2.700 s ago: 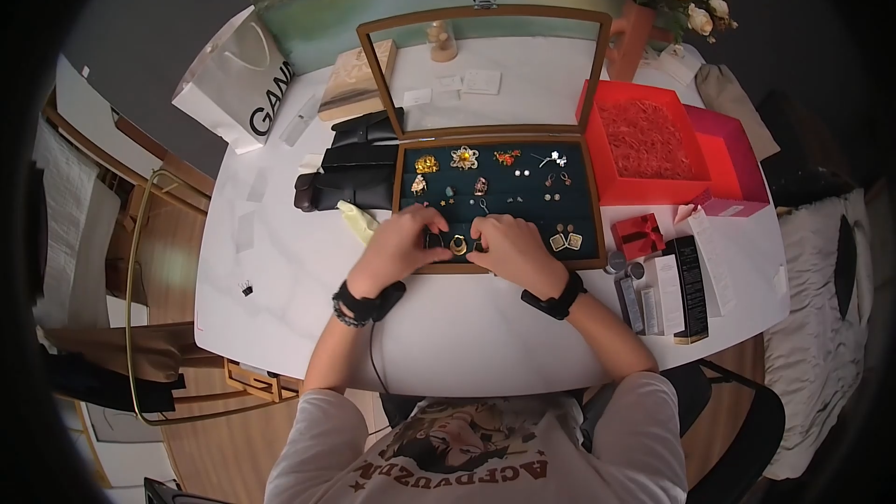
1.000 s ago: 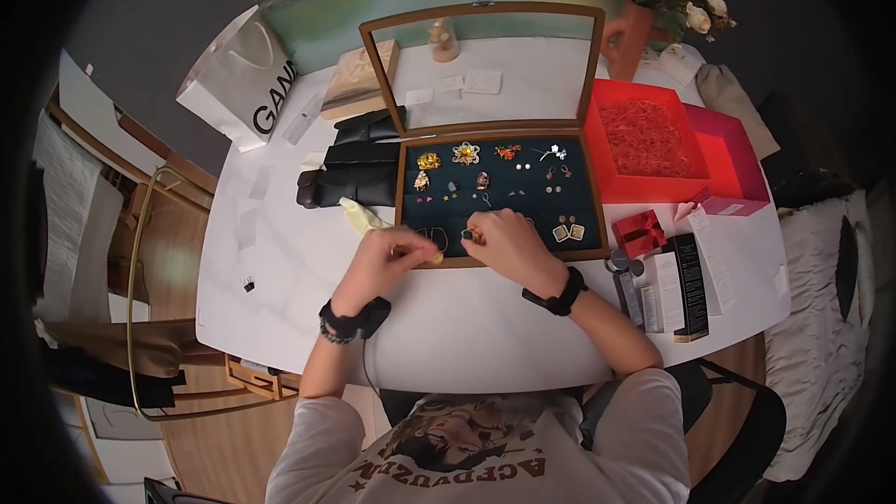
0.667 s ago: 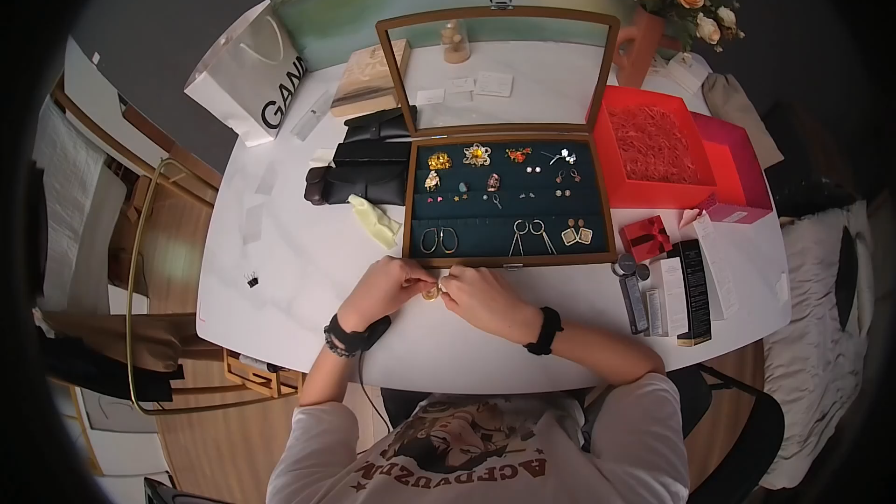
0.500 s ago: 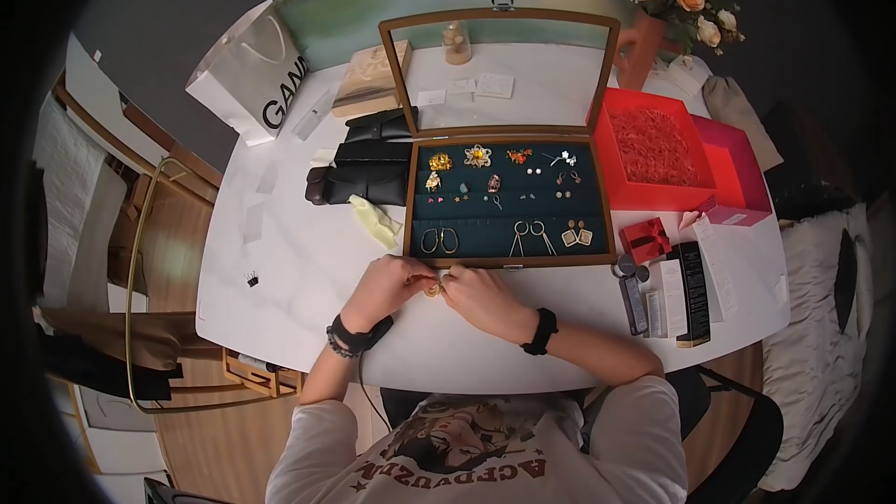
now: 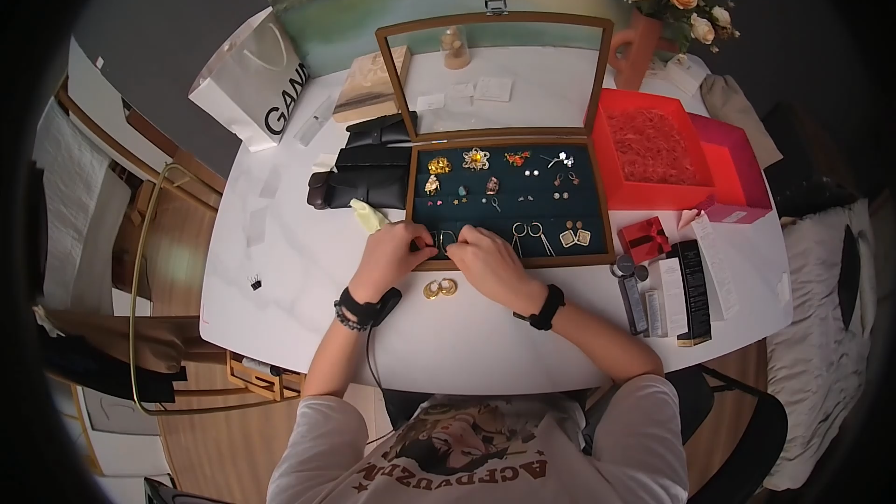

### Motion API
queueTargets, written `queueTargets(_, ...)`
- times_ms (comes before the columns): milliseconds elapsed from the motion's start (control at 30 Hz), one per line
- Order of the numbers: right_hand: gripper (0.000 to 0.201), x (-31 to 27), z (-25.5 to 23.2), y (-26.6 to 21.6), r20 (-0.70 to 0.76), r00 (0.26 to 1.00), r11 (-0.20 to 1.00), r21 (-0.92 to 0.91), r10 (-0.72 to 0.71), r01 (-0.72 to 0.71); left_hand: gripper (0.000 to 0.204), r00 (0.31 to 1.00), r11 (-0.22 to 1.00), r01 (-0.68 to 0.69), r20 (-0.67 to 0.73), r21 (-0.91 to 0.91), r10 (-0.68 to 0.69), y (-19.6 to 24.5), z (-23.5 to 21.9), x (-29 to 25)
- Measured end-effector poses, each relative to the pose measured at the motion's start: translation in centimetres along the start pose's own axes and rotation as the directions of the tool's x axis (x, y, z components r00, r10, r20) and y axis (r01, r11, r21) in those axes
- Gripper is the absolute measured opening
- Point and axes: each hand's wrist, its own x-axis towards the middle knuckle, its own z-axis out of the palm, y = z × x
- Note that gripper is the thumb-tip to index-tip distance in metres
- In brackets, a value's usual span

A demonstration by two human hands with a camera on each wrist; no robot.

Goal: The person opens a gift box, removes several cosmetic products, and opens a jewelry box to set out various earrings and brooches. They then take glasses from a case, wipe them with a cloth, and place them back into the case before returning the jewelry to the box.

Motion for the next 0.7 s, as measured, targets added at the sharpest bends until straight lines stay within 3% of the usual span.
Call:
queueTargets(33,0.012,0.0,0.1,0.6,0.012,1.000,1.000,-0.011,0.004,-0.004,0.009,0.998,1.000,-0.002,0.058,0.008,0.002,-0.3,0.3,0.1)
queueTargets(200,0.016,0.7,-0.9,1.7,0.030,0.998,0.999,-0.010,0.049,-0.048,0.010,0.998,0.997,0.008,0.063,0.082,-0.013,-0.6,1.3,0.3)
queueTargets(267,0.020,0.9,-1.4,1.8,0.135,0.976,0.979,0.087,0.171,-0.184,0.010,0.999,0.994,0.006,0.040,0.109,-0.010,-0.4,1.6,0.2)
queueTargets(467,0.022,1.0,-2.0,2.0,0.112,0.985,0.990,0.040,0.132,-0.137,0.009,0.993,0.993,0.120,0.007,-0.017,-0.120,3.1,-0.1,-1.0)
queueTargets(600,0.019,1.0,-2.2,3.2,0.140,0.981,0.988,0.063,0.132,-0.142,0.010,0.982,0.991,0.052,0.188,-0.126,-0.028,6.7,0.0,-3.6)
queueTargets(700,0.016,1.1,-2.8,3.5,0.128,0.984,0.992,-0.011,0.125,-0.125,0.008,0.970,0.993,-0.036,0.234,-0.116,0.062,8.4,2.8,-5.0)
